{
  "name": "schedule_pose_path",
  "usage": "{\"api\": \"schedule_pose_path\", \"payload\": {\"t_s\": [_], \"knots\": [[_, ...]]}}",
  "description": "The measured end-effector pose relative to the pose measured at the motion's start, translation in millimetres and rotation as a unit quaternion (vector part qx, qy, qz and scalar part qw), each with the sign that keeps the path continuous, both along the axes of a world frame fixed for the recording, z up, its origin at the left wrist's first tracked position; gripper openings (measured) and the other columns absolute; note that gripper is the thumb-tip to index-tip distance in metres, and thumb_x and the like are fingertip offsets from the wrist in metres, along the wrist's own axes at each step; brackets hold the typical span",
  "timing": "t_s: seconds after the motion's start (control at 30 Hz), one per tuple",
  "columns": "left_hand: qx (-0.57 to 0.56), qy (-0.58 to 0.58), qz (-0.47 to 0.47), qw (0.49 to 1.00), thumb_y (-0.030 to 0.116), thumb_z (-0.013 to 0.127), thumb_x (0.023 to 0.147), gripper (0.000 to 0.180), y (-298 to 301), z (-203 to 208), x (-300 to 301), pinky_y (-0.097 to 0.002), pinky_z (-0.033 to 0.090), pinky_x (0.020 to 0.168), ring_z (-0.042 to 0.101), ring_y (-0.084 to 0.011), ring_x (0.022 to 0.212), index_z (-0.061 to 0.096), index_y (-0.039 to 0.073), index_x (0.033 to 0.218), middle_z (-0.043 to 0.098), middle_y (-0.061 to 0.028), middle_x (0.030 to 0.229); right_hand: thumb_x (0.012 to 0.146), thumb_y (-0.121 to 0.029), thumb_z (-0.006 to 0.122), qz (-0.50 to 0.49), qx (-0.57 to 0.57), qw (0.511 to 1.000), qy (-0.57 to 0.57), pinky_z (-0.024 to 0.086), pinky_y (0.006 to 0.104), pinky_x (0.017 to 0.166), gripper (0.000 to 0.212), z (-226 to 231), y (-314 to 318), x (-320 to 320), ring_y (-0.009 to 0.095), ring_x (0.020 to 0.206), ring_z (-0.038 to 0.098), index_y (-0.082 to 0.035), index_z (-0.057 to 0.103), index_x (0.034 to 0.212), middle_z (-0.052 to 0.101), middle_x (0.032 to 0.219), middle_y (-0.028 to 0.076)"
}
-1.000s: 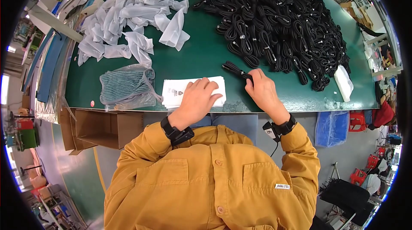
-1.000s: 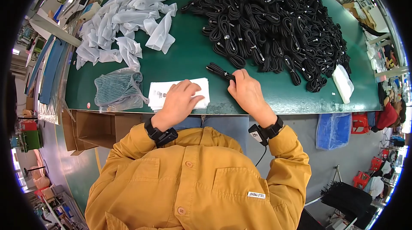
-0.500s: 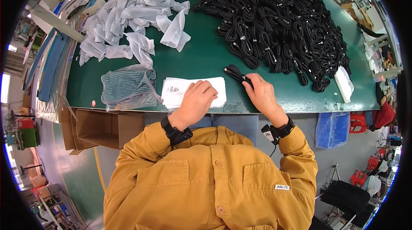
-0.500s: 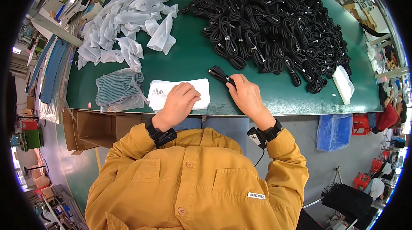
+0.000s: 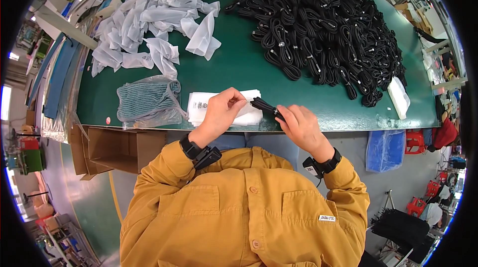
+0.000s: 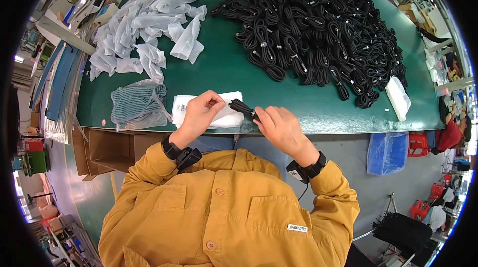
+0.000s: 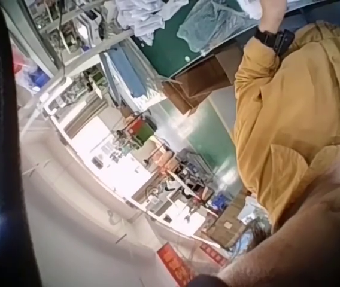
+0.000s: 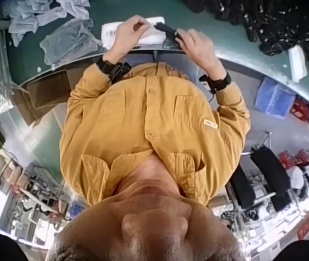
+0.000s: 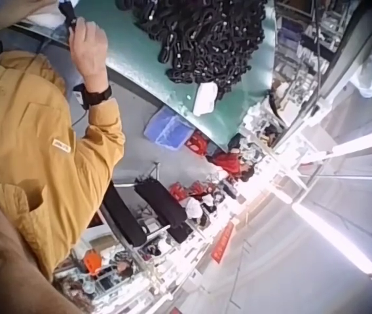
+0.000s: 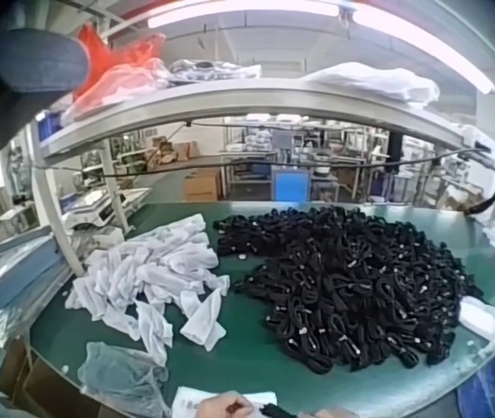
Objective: The person bags black cables by hand, picking up a cable, sliding it into a white plastic bag, and setting it onto a pile. This process is repeated several times before the person moves the pile of bagged cables to the side.
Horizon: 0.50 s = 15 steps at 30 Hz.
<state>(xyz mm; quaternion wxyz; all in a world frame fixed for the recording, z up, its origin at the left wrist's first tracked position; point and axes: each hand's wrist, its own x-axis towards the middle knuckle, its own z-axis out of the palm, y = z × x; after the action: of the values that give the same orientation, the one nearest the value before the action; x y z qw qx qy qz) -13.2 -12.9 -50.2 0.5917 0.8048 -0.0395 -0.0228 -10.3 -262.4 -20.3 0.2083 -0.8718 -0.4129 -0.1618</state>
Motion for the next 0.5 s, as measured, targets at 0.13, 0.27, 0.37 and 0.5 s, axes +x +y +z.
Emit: {"api": "schedule_pose_path", "payload": {"t_s": [0.13, 0.27, 0.37, 0.5], "knots": [[-0.015, -0.013, 0.013, 1.000, 0.003, 0.066, 0.087, 0.006, -2, -1, 0, -0.0277, 0.049, 0.073, 0.059, -0.0147, 0.077, 0.062, 0.000, 0.090, 0.065, -0.0065, 0.086, 0.080, -0.007, 0.073, 0.056, -0.022, 0.998, -0.013, 0.047, 0.0361, 0.057, 0.035, -3, -1, 2, 0.027, 0.066, 0.057, -0.001, 0.058, 0.112, 0.057, 0.082, 0.011], [0.057, -0.222, -0.067, 0.971, 0.000, 0.067, 0.084, 0.008, -5, 9, 0, -0.0303, 0.048, 0.076, 0.059, -0.0212, 0.084, 0.062, 0.002, 0.090, 0.064, -0.0080, 0.091, 0.084, -0.007, 0.072, 0.033, 0.142, 0.971, 0.192, 0.047, 0.0313, 0.059, 0.035, -17, 5, 7, 0.021, 0.064, 0.056, -0.001, 0.058, 0.115, 0.055, 0.081, 0.006], [0.078, -0.247, -0.069, 0.963, -0.001, 0.068, 0.082, 0.010, -10, 20, 4, -0.0314, 0.048, 0.078, 0.058, -0.0249, 0.087, 0.062, 0.002, 0.089, 0.063, -0.0092, 0.093, 0.087, -0.006, 0.070, -0.067, 0.264, 0.817, 0.509, 0.047, 0.0275, 0.064, 0.035, -9, 12, 21, 0.017, 0.070, 0.055, 0.000, 0.057, 0.119, 0.055, 0.087, 0.004], [0.077, -0.271, -0.037, 0.959, 0.001, 0.068, 0.083, 0.009, -10, 26, 20, -0.0308, 0.047, 0.077, 0.058, -0.0227, 0.088, 0.062, 0.003, 0.089, 0.062, -0.0078, 0.093, 0.090, -0.005, 0.067, -0.039, 0.263, 0.858, 0.440, 0.047, 0.0240, 0.071, 0.035, 13, 25, 24, 0.011, 0.079, 0.053, 0.000, 0.056, 0.122, 0.053, 0.097, 0.002]]}}
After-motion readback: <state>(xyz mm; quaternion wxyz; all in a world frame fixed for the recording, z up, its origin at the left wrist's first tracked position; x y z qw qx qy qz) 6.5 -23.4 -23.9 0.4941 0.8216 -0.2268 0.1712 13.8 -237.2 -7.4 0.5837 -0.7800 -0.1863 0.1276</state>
